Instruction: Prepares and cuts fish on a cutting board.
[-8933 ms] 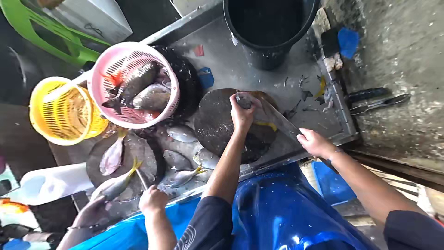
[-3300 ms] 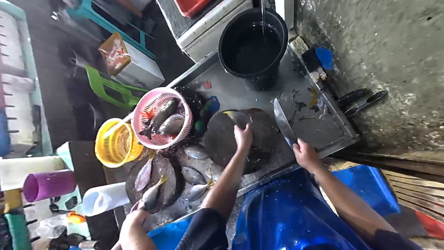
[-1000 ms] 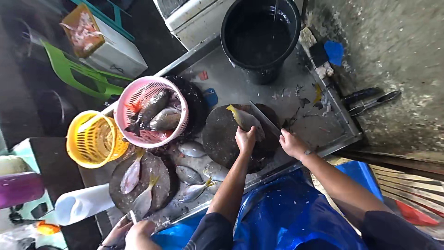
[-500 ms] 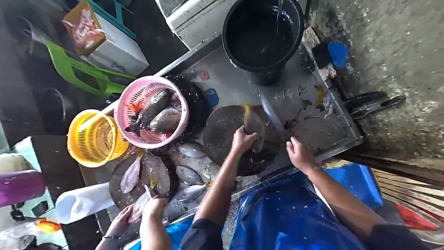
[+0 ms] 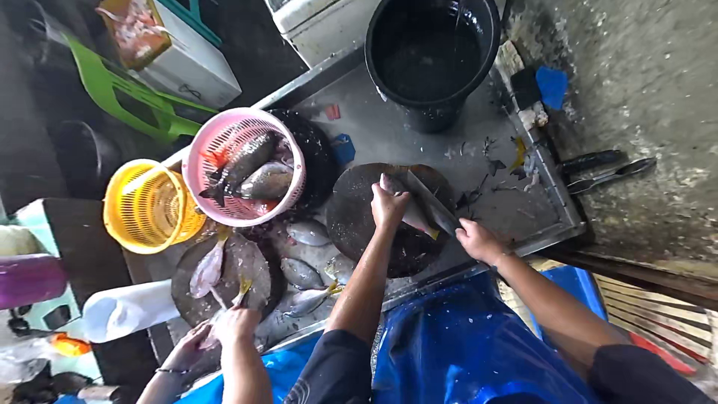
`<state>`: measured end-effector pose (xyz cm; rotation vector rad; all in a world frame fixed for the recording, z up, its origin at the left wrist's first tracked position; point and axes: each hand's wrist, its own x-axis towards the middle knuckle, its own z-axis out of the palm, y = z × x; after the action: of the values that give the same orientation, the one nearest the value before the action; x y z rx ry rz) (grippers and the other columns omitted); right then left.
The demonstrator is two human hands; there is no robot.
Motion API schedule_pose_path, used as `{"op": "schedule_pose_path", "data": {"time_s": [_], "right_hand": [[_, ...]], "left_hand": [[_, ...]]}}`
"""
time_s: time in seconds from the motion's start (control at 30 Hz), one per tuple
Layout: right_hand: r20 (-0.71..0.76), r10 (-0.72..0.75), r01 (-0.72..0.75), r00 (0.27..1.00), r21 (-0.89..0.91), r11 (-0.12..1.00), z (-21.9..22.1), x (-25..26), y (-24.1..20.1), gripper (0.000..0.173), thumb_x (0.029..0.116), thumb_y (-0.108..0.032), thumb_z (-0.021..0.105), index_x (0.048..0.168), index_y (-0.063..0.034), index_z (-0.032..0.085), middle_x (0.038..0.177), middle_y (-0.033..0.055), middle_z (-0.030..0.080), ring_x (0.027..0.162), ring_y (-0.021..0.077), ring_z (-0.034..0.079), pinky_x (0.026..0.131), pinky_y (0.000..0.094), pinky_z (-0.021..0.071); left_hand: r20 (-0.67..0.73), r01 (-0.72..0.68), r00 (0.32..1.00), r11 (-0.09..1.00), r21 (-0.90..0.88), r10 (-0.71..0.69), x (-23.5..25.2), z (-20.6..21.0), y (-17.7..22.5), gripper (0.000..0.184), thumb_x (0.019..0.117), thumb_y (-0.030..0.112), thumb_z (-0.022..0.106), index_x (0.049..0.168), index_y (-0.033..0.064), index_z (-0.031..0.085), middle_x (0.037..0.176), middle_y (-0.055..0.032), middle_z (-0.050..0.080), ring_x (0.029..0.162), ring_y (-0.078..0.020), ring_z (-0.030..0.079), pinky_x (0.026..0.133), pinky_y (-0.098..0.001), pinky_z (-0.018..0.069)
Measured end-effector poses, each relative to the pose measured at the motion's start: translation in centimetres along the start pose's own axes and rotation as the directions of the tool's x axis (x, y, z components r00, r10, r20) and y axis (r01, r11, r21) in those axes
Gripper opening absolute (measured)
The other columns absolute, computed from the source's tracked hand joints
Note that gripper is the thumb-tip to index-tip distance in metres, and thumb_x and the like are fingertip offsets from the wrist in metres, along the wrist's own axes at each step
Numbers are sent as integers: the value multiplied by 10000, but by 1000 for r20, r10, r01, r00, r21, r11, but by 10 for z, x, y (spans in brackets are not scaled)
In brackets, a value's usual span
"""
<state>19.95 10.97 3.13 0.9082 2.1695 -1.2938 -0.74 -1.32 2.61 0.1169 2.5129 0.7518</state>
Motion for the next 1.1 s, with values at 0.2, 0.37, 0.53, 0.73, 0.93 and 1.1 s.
{"op": "schedule_pose_path", "data": {"time_s": [0.2,0.37,0.53,0.73,0.93,1.1], "right_hand": [[-207,-221,190,953,-158,969,9,15,-34,242,1091,-250,461,1150,-60,599,761,177,655,705,358,692,612,553,561],[-407,-482,433,776,-211,876,17,-1,-43,302,1071,-228,444,1202,-3,596,695,111,613,598,264,640,551,460,555],[-187,-205,156,961,-245,957,24,4,-34,271,1090,-255,442,1190,-58,598,776,172,674,764,369,715,668,558,573],[-173,-196,150,965,-246,958,37,-2,-20,296,1080,-224,449,1245,-19,583,819,189,686,796,380,718,706,568,580],[-355,-358,292,863,-228,929,39,-32,-17,315,1059,-225,444,1176,12,616,679,124,626,606,297,661,563,489,568],[-138,-178,142,974,-236,961,29,-36,-9,303,1090,-254,417,1199,-35,595,772,154,660,770,338,703,705,521,573]], "left_hand": [[-47,-20,999,998,-65,17,-27,11,-25,788,798,321,820,1425,56,424,1032,-184,708,951,-347,711,817,-576,570],[-58,-29,998,993,-117,23,-26,16,-33,772,795,315,817,1402,57,416,1015,-178,703,937,-327,711,812,-555,573],[-57,-5,998,989,-145,-3,-27,16,-35,774,798,327,801,1415,68,411,994,-162,701,910,-313,710,790,-543,578],[-89,11,996,980,-198,-30,-35,18,-41,774,809,307,802,1424,39,414,1078,-189,695,986,-320,703,856,-535,571],[-123,-7,992,972,-236,-23,-41,18,-51,772,798,303,814,1410,43,423,1079,-186,694,983,-309,705,849,-526,576],[-160,-24,987,969,-245,-16,-42,20,-53,774,809,297,816,1420,30,422,1098,-189,693,997,-304,704,865,-516,576]]}}
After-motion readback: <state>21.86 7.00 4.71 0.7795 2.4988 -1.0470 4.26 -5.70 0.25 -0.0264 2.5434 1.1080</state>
